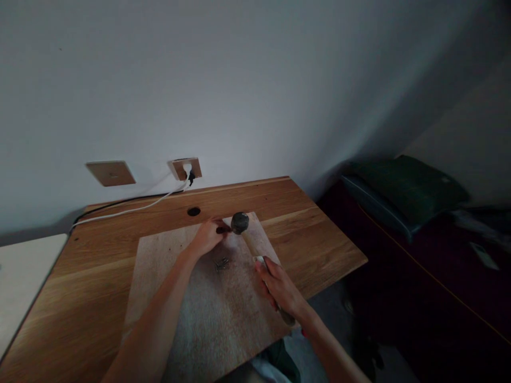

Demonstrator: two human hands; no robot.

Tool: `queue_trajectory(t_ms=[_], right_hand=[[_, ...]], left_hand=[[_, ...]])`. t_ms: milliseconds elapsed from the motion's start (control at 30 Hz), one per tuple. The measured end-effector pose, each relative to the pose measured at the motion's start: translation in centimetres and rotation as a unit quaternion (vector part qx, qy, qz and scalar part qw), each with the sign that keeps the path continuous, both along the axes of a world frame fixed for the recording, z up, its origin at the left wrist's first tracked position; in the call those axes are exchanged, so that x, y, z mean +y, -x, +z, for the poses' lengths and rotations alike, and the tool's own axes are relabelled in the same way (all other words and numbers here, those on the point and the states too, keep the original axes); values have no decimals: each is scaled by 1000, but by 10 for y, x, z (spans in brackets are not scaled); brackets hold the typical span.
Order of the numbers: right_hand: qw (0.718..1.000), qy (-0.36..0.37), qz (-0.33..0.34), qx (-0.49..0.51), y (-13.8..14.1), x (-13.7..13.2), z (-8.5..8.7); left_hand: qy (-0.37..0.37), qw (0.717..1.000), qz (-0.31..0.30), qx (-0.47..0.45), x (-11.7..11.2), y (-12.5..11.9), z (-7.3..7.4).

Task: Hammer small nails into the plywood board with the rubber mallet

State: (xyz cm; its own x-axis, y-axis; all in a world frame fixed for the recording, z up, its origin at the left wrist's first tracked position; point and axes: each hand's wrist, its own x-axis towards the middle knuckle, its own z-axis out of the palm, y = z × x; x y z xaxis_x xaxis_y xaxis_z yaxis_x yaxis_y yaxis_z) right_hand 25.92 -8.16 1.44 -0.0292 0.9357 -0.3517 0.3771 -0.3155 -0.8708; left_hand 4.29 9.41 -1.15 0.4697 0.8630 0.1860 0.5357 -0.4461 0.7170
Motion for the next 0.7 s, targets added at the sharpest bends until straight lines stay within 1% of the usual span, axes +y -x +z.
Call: queue_trajectory(t_ms=[100,233,367,533,633,700], right_hand=[[1000,-9,-14,5,0,-1,-4],[1000,-9,3,0,0,-3,-4],[1000,-15,-7,2,0,-3,-5],[1000,-3,0,7,-1,-6,-6],[999,13,-25,26,-2,-12,-6],[998,24,-33,39,-3,-17,-5]], left_hand=[[-2,1000,6,-5,1,0,-3],[7,1000,1,-10,2,0,-4],[1,1000,5,-8,2,0,-4],[2,1000,-3,-9,2,-3,-5],[9,1000,-2,-9,1,-1,-1],[12,1000,-9,2,-4,5,8]])
